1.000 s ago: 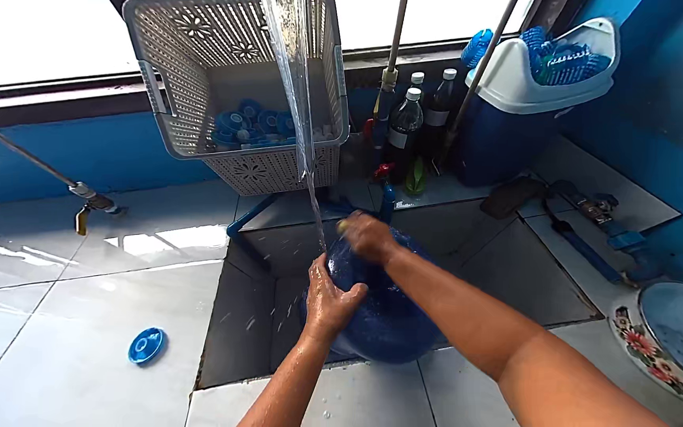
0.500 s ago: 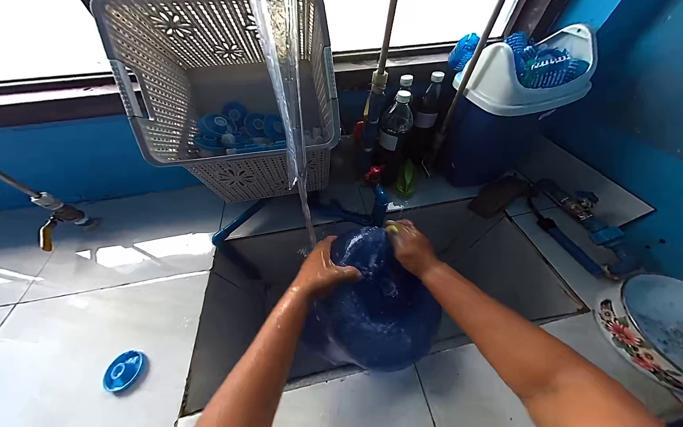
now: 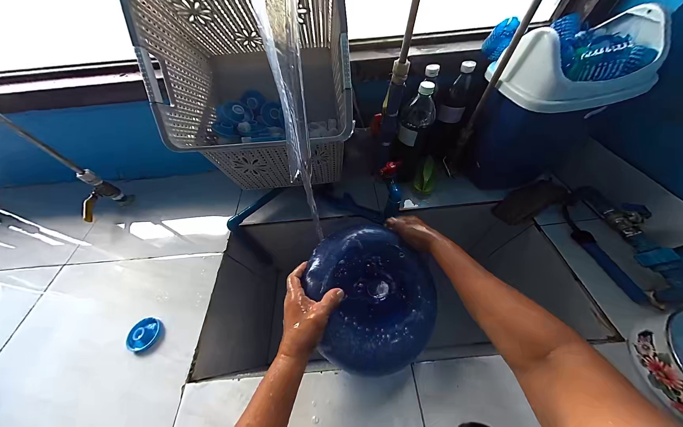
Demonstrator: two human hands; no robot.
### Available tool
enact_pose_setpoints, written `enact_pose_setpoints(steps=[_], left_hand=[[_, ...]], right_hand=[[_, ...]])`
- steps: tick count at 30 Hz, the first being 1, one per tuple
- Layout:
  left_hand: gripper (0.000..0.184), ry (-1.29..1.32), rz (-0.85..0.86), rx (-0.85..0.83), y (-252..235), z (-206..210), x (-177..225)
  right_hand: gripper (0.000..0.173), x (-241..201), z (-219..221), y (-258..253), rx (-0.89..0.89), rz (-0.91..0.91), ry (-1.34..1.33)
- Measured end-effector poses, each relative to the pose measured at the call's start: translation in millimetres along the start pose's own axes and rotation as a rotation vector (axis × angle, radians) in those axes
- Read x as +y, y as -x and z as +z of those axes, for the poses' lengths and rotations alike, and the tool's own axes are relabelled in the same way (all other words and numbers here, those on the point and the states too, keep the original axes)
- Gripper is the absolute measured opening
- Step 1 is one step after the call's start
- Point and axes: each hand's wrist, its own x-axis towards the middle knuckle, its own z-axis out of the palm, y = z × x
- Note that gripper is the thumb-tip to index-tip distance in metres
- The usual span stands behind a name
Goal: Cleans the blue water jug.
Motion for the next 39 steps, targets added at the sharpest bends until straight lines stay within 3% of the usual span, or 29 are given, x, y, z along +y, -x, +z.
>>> enact_pose_setpoints(steps=[3, 5, 8, 10, 12, 15, 19, 21, 23, 25, 29, 31, 34, 36, 39], left_hand=[[0.085, 0.009, 0.068, 0.109, -2, -16, -6], [0.078, 0.018, 0.04, 0.158, -1, -31, -7], [0.072, -0.111, 0.086, 0.239, 0, -49, -14], [0.066, -0.423, 0.249, 0.146, 1, -62, -18], [0.055, -0.821, 0.44, -0.047, 3, -64, -13], [0.056, -1.124, 0.478, -0.223, 1, -60, -1], [0.06, -1.105, 0.278, -0.226, -17, -68, 11], [0.071, -1.069, 0.316, -0.323, -14, -66, 16], [0.093, -1.078, 0.391, -0.444, -16, -61, 19], [0.113, -1.081, 0.406, -0.398, -24, -53, 13], [0.106, -0.957, 0.183, -0.112, -60, -45, 22], [0.104, -0.979, 0.21, -0.148, -43, -37, 21], [0.115, -1.07, 0.351, -0.343, -25, -32, 18], [0.112, -1.045, 0.324, -0.252, -44, -38, 18], [0.105, -0.965, 0.102, -0.066, -68, -37, 29]], right_hand=[[0.035, 33, 32, 44, 0.319, -0.098, -0.331], [0.039, 39, 69, 83, 0.471, -0.136, -0.427], [0.052, 36, 128, 133, 0.53, -0.22, -0.498], [0.055, 20, 139, 131, 0.499, -0.246, -0.484], [0.049, 5, 120, 95, 0.415, -0.232, -0.418], [0.049, -14, 137, 71, 0.429, -0.239, -0.447], [0.063, -24, 217, 113, 0.46, -0.338, -0.501], [0.055, -33, 203, 94, 0.422, -0.334, -0.45], [0.045, -40, 163, 51, 0.336, -0.292, -0.414], [0.043, -44, 152, 34, 0.262, -0.244, -0.49], [0.05, -41, 206, 72, 0.378, -0.465, -0.553], [0.045, -37, 176, 47, 0.259, -0.417, -0.476], [0.05, -32, 131, 4, 0.091, -0.228, -0.441], [0.048, -24, 163, 39, 0.199, -0.316, -0.501], [0.057, -30, 201, 83, 0.269, -0.4, -0.544]])
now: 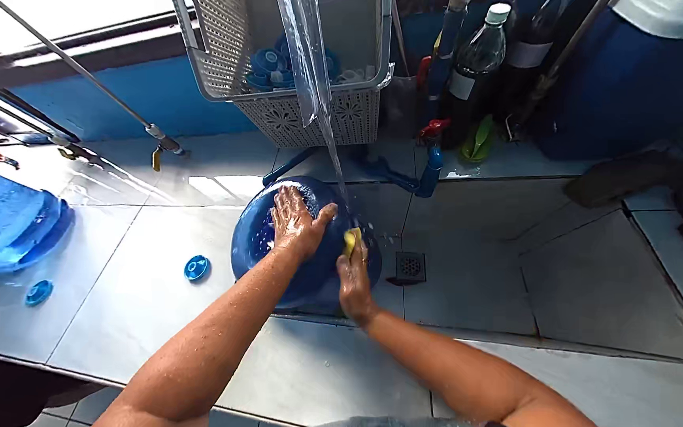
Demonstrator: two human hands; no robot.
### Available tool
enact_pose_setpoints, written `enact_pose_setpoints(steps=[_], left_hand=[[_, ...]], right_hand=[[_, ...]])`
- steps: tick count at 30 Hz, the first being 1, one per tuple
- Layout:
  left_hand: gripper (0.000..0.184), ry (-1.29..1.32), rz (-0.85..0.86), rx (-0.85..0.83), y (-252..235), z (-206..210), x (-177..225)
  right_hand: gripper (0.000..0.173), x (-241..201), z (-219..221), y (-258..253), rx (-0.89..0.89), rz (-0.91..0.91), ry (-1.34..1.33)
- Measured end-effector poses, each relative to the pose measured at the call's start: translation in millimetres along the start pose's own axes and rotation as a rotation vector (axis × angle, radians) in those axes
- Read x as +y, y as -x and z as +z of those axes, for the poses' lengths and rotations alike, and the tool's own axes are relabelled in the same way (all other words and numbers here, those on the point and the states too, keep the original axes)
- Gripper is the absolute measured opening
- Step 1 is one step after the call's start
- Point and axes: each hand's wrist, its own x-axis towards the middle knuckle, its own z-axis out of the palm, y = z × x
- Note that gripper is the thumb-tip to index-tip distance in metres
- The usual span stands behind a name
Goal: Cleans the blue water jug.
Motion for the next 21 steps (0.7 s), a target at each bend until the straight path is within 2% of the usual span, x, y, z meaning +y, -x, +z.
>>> enact_pose_setpoints(steps=[1, 3, 5, 7, 9, 10, 11, 13, 14, 16, 17, 19, 20, 21], left_hand=[[0.104, 0.006, 0.014, -0.004, 6, 1, 4], [0.108, -0.027, 0.202, -0.13, 32, 4, 8], [0.118, -0.129, 0.349, -0.22, 44, 9, 6], [0.114, -0.116, 0.314, -0.115, 29, 9, -1], [0.102, -0.046, 0.136, -0.029, 8, 6, 5], [0.099, -0.036, 0.077, -0.013, 5, 6, 13], [0.099, -0.042, 0.089, -0.047, 10, 7, 18], [0.106, -0.114, 0.249, -0.249, 30, 4, 24], [0.113, -0.173, 0.327, -0.322, 35, 5, 24], [0.117, -0.176, 0.373, -0.238, 26, 10, 17], [0.113, -0.126, 0.333, -0.153, 12, 9, 14], [0.106, -0.06, 0.146, -0.053, -14, 7, 22], [0.102, -0.047, 0.095, -0.046, -18, 7, 31], [0.101, -0.044, 0.12, -0.068, -11, 9, 36]], right_hand=[[0.052, -3, -7, -15, -0.028, 0.021, 0.028], [0.045, -8, -34, -69, -0.114, 0.124, 0.057], [0.046, -7, -48, -90, -0.121, 0.201, 0.056], [0.048, -4, -32, -50, -0.036, 0.097, 0.046], [0.057, 0, -10, -2, 0.035, 0.0, 0.016], [0.057, -3, -11, 0, 0.04, -0.002, 0.026], [0.052, -8, -21, -15, 0.01, 0.055, 0.045], [0.045, -14, -54, -71, -0.09, 0.217, 0.051], [0.047, -10, -66, -91, -0.122, 0.286, 0.017], [0.048, -6, -61, -73, -0.048, 0.23, -0.003], [0.05, -2, -47, -45, 0.014, 0.149, -0.02], [0.059, 2, -18, 6, 0.091, 0.011, -0.037], [0.06, -1, -16, 9, 0.099, 0.002, -0.01], [0.055, -5, -26, -4, 0.074, 0.054, 0.017]])
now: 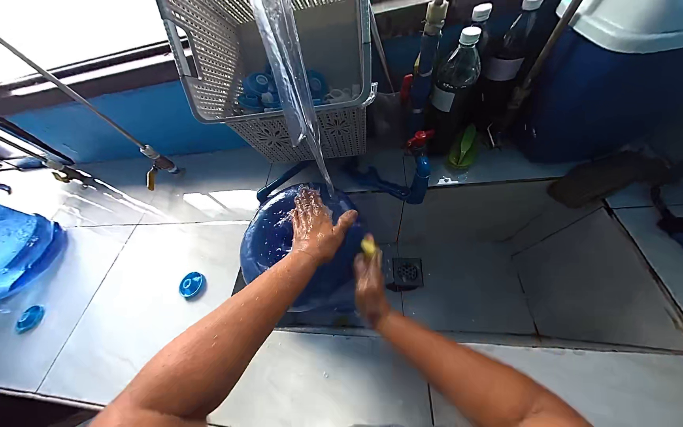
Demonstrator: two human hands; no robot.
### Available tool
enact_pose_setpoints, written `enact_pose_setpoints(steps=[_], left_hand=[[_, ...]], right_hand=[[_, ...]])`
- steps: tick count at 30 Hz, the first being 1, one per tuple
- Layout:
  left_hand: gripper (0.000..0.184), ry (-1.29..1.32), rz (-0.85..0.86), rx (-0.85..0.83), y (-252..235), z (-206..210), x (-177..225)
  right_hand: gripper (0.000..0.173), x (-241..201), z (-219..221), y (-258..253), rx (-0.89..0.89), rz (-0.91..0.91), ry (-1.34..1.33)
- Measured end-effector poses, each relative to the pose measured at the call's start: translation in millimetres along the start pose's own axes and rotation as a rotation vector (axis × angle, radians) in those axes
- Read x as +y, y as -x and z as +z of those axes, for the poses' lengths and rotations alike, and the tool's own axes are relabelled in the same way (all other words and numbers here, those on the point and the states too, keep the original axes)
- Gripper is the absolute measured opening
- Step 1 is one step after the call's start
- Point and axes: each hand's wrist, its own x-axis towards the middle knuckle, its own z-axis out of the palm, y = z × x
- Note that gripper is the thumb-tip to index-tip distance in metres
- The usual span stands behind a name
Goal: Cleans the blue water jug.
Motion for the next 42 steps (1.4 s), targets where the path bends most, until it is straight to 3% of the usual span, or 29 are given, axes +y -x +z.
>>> enact_pose_setpoints(steps=[2, 4, 7, 9, 12, 14, 17, 19, 22, 24, 26, 28, 31, 33, 35, 37, 40, 42], left_hand=[[0.109, -0.039, 0.179, -0.146, 23, 4, 1], [0.117, -0.111, 0.298, -0.217, 29, 6, -4], [0.108, -0.049, 0.123, -0.066, -4, -4, -8], [0.104, 0.016, -0.002, 0.0, -14, -3, 4], [0.105, -0.007, 0.222, -0.165, 16, 8, 13], [0.107, -0.091, 0.301, -0.249, 18, 10, 12], [0.094, -0.068, 0.15, -0.063, -10, 7, 12], [0.087, -0.098, 0.11, 0.012, -26, 10, 26], [0.084, -0.18, 0.33, -0.028, -26, 22, 35], [0.074, -0.185, 0.461, -0.048, -45, 14, 18], [0.068, -0.221, 0.422, -0.113, -65, -1, -5], [0.07, -0.252, 0.245, -0.156, -74, -17, -19], [0.061, -0.269, 0.132, -0.111, -67, -26, -27], [0.055, -0.259, 0.198, -0.071, -52, -27, -17], [0.051, -0.238, 0.29, -0.029, -43, -21, -8], [0.047, -0.227, 0.29, -0.005, -38, -18, 4], [0.048, -0.269, 0.201, -0.044, -35, -22, 23], [0.048, -0.311, 0.149, -0.066, -38, -25, 21]], right_hand=[[0.048, -4, -35, -55, -0.118, 0.182, 0.004], [0.052, 5, -45, -74, -0.103, 0.232, -0.011], [0.057, 4, -7, -9, 0.009, 0.073, -0.062], [0.059, 0, 4, 4, 0.05, 0.014, -0.026], [0.045, -4, -40, -74, -0.047, 0.219, -0.034], [0.05, 6, -52, -95, -0.059, 0.31, -0.073], [0.05, 6, -28, -27, 0.04, 0.176, -0.03], [0.046, -6, -25, 14, 0.104, 0.178, -0.072], [0.032, -38, -102, 16, 0.17, 0.286, -0.093], [0.029, -61, -189, 19, 0.378, 0.145, 0.07], [0.033, -84, -282, 42, 0.63, -0.013, 0.456], [0.039, -105, -363, 74, 0.825, 0.079, 0.862], [0.039, -114, -431, 99, 0.672, 0.59, 1.209], [0.039, -116, -430, 69, 0.568, 0.573, 1.277], [0.038, -119, -422, 13, 0.535, 0.34, 1.265], [0.047, -115, -425, -38, 0.459, 0.247, 1.214], [0.046, -120, -430, -68, 0.379, 0.392, 1.299], [0.052, -148, -401, -73, 0.248, 0.638, 1.365]])
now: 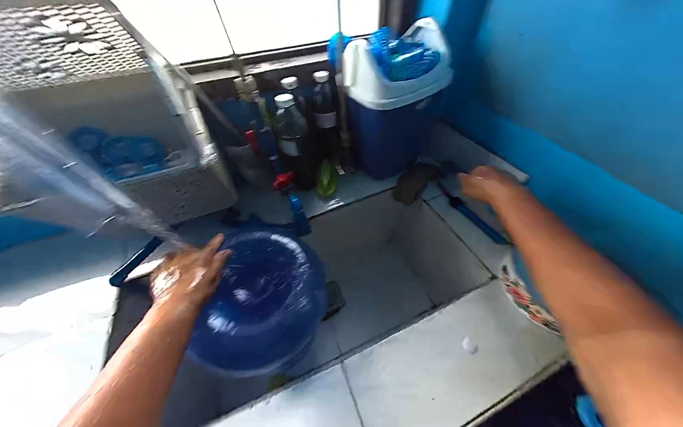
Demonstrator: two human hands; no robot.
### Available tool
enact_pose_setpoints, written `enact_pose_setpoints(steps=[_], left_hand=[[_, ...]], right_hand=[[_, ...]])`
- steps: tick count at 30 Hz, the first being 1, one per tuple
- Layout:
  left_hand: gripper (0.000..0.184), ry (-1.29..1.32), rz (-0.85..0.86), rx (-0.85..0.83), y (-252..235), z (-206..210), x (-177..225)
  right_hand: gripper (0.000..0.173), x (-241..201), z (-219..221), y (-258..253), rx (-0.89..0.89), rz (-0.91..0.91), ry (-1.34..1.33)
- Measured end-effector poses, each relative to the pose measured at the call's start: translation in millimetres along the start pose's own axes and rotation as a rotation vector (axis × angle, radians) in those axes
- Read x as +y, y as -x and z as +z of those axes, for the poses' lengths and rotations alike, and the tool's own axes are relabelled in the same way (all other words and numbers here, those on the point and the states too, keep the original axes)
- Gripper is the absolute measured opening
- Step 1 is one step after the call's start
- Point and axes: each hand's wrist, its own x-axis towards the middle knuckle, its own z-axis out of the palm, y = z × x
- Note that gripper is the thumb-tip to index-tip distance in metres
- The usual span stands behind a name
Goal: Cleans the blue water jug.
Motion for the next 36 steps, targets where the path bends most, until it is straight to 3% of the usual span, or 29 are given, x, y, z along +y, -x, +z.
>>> enact_pose_setpoints(steps=[2, 3, 4, 6, 7, 9, 12, 14, 15, 17, 19, 21, 23, 24, 26, 29, 31, 33, 36], left_hand=[[0.048, 0.033, -0.062, -0.019, -3, -2, -6], [0.049, 0.092, -0.113, -0.016, -3, -4, -6], [0.051, 0.156, -0.156, 0.021, -2, -3, -9], [0.059, 0.224, -0.158, 0.123, 6, 6, -14], [0.066, 0.227, -0.113, 0.161, 14, 14, -14], [0.083, 0.168, 0.0, 0.091, 39, 29, 1], [0.09, 0.232, 0.205, -0.212, 75, 41, 44], [0.083, 0.196, 0.295, -0.225, 71, 39, 44], [0.073, 0.178, 0.279, -0.154, 64, 38, 34], [0.068, 0.12, 0.176, -0.088, 57, 34, 16], [0.072, 0.119, 0.186, -0.2, 63, 31, 18], [0.065, 0.163, 0.316, -0.204, 62, 35, 16], [0.067, 0.235, 0.273, 0.018, 44, 42, -5], [0.072, 0.222, 0.172, 0.084, 36, 42, -13], [0.083, 0.205, 0.066, 0.033, 35, 37, -13], [0.076, 0.214, 0.309, 0.012, 42, 45, -4], [0.077, 0.189, 0.242, 0.098, 30, 46, -16], [0.081, 0.152, 0.084, 0.014, 28, 35, -13], [0.075, 0.122, 0.335, 0.095, 44, 48, -1]], right_hand=[[0.041, -41, 33, 32, 0.006, -0.209, -0.03], [0.032, -67, 65, 58, 0.021, -0.398, -0.16], [0.034, -96, 99, 89, -0.085, -0.537, -0.347], [0.065, -153, 150, 146, -0.37, -0.684, -0.605], [0.073, -178, 165, 158, -0.385, -0.717, -0.66], [0.064, -228, 172, 139, -0.304, -0.745, -0.603], [0.049, -315, 156, 102, -0.296, -0.938, -0.364], [0.033, -368, 155, 119, -0.252, -1.101, -0.574], [0.029, -385, 146, 134, -0.343, -1.083, -0.735], [0.024, -399, 126, 158, -0.631, -0.837, -1.132], [0.029, -380, 117, 165, -0.738, -0.677, -1.335], [0.032, -329, 120, 163, -0.65, -0.723, -1.326], [0.032, -260, 136, 154, -0.42, -0.77, -1.222], [0.032, -219, 146, 149, -0.296, -0.762, -1.103], [0.033, -135, 168, 150, -0.122, -0.706, -0.763], [0.03, -34, 191, 167, -0.038, -0.526, -0.333], [0.038, 1, 207, 184, 0.048, -0.494, -0.115], [0.048, 9, 221, 189, 0.173, -0.528, -0.063], [0.053, -3, 218, 187, 0.149, -0.461, -0.027]])
